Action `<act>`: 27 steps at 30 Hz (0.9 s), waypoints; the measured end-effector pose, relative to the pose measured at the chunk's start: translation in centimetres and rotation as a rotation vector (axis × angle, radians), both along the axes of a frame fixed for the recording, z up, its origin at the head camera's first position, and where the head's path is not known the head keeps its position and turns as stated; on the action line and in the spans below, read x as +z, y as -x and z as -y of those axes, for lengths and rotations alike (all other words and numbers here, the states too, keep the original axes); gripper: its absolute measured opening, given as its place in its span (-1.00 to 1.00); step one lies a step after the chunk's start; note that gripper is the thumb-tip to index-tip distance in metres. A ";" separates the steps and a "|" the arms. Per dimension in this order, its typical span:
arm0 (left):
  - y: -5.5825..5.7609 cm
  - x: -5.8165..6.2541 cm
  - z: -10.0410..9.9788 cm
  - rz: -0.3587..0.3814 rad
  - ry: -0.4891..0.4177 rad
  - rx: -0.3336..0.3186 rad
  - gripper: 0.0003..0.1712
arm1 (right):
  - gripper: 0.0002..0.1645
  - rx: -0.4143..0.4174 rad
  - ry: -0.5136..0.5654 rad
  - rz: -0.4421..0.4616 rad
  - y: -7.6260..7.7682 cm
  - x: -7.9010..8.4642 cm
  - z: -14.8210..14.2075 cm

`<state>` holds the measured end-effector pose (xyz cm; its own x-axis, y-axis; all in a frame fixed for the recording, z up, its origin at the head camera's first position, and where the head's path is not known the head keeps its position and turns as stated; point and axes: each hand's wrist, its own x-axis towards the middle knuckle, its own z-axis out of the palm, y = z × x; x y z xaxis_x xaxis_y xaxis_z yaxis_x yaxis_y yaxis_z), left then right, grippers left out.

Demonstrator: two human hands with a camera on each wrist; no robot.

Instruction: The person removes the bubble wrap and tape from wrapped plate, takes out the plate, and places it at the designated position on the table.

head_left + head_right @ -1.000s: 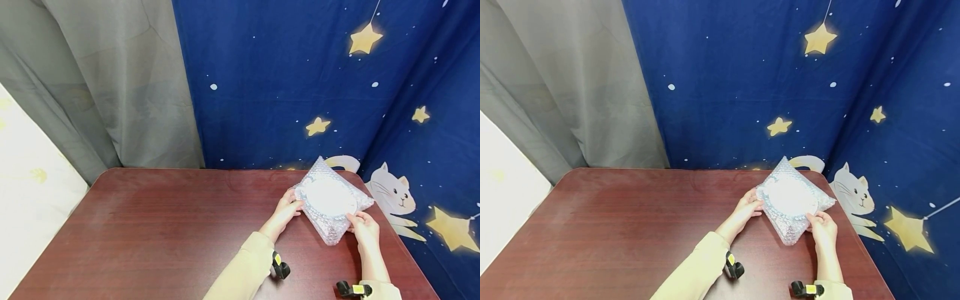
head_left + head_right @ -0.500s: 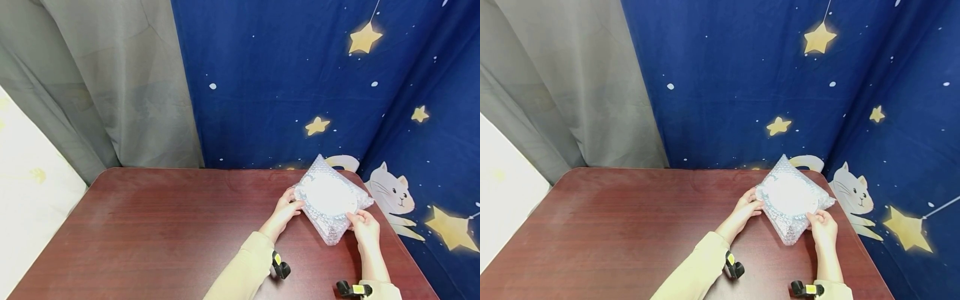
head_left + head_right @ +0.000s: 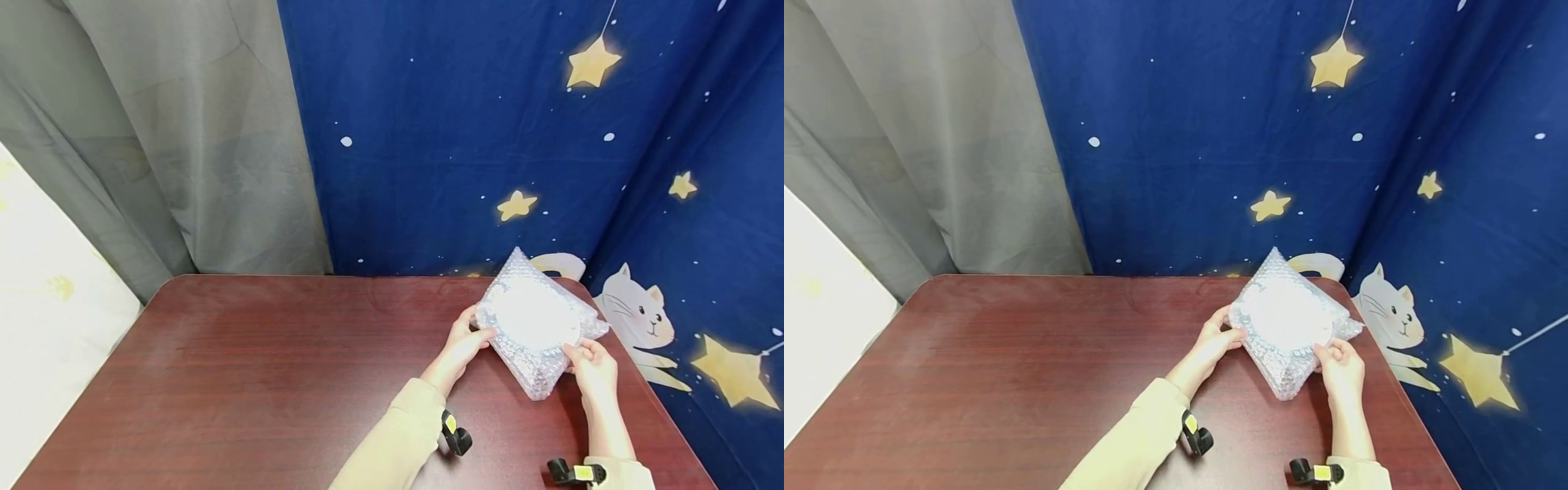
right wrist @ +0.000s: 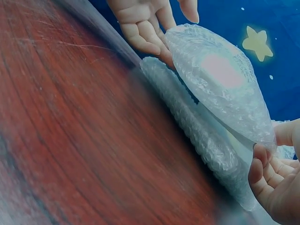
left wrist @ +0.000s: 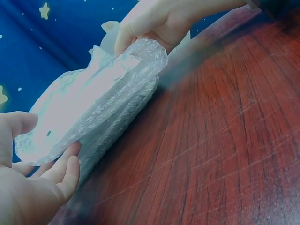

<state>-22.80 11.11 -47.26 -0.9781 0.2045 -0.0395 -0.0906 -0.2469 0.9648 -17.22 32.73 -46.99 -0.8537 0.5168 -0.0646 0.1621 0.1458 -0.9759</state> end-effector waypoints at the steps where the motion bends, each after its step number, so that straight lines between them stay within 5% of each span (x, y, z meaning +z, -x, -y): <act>1: 0.0 0.0 0.0 0.000 0.001 0.009 -0.37 | -0.50 0.001 -0.002 -0.002 0.0 0.0 0.1; 16: -0.2 0.0 1.3 -0.048 -0.018 0.081 -0.34 | -0.53 0.035 -0.004 -0.046 -0.3 1.3 1.6; 27: -0.2 0.2 2.3 -0.066 0.049 0.131 -0.33 | -0.56 0.064 -0.023 -0.057 -0.7 2.3 2.9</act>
